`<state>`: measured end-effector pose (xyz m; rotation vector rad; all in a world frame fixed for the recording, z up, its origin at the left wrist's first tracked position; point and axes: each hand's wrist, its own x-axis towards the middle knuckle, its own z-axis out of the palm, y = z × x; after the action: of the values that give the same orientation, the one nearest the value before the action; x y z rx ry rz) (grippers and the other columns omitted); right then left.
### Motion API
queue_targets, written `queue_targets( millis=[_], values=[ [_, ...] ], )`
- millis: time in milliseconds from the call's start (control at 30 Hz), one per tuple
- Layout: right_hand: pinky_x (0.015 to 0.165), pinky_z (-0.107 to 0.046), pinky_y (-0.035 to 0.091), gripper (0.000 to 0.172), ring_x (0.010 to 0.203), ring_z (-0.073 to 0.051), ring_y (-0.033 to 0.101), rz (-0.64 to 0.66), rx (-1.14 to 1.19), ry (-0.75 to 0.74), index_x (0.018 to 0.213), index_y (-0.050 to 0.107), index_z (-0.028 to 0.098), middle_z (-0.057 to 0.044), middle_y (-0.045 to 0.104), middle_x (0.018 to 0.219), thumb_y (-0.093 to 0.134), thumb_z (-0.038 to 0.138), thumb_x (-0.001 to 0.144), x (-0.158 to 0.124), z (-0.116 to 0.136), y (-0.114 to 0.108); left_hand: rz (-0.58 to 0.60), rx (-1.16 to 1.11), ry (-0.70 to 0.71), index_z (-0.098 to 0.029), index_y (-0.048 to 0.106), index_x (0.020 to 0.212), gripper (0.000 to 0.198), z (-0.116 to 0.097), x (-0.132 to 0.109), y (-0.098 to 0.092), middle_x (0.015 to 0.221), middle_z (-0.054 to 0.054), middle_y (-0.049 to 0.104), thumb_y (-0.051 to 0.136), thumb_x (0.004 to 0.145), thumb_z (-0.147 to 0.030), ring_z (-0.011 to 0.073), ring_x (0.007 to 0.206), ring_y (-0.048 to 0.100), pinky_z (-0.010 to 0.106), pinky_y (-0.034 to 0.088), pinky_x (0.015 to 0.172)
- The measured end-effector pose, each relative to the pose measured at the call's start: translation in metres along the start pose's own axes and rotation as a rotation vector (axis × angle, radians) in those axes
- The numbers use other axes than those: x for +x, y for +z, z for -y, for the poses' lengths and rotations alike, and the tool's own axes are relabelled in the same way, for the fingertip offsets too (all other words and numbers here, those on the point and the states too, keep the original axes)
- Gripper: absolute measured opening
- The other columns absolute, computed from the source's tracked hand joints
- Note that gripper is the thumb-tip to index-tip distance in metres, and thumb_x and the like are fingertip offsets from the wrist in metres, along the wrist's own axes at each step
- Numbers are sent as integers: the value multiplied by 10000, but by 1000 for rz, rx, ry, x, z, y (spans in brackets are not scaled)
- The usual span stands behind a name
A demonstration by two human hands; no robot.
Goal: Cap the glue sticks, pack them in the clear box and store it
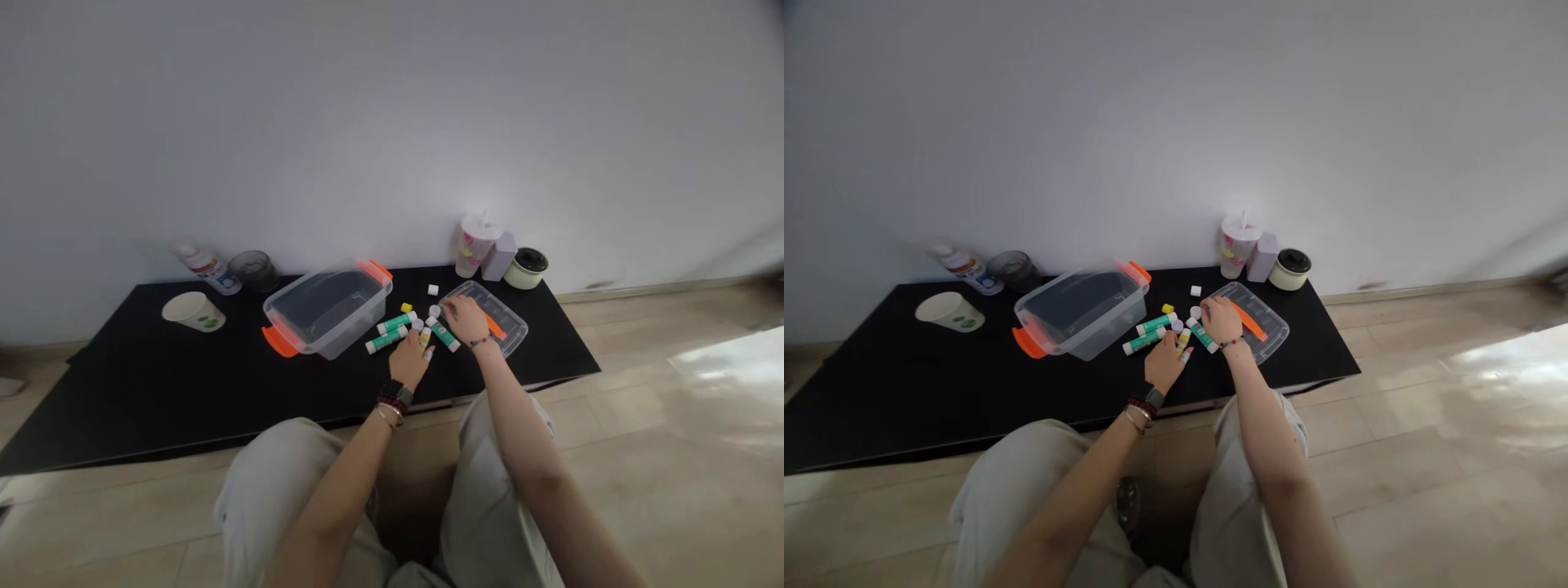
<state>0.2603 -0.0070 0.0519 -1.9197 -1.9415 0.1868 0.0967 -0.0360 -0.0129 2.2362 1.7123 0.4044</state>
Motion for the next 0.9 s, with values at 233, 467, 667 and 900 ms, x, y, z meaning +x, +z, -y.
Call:
queue_targets(
  millis=[233, 467, 667, 900],
  values=[
    [894, -332, 452, 226, 1017, -236, 601, -32, 55, 14, 1041, 708, 165, -97, 697, 1035, 518, 161, 918, -7, -3, -2, -76, -107, -140, -151, 544, 1183, 336, -12, -1, -19, 1131, 176, 665, 467, 979, -407, 276, 1010, 663, 329, 480, 771],
    [783, -270, 432, 173, 831, -166, 616, 152, 213, -128, 955, 689, 164, -63, 700, 905, 519, 190, 945, -72, 26, -8, 341, -223, 5, -211, 566, 1054, 234, 21, -89, -72, 892, 36, 679, 485, 943, -400, 192, 825, 649, 284, 422, 683],
    [671, -239, 385, 144, 780, -153, 632, 774, 253, -431, 927, 718, 188, -34, 722, 866, 591, 254, 913, -177, 61, 8, 716, -315, 29, -213, 617, 986, 164, 45, -173, -62, 912, 38, 710, 525, 866, -276, 196, 820, 667, 270, 400, 643],
    [770, -281, 457, 383, 1013, -209, 635, 481, 38, -227, 1337, 556, 219, -90, 668, 1143, 472, 233, 963, -127, 83, 21, 513, -240, -24, -178, 604, 1064, 246, 42, -174, -54, 1052, 92, 707, 464, 864, -151, 220, 992, 651, 296, 429, 812]
  ],
)
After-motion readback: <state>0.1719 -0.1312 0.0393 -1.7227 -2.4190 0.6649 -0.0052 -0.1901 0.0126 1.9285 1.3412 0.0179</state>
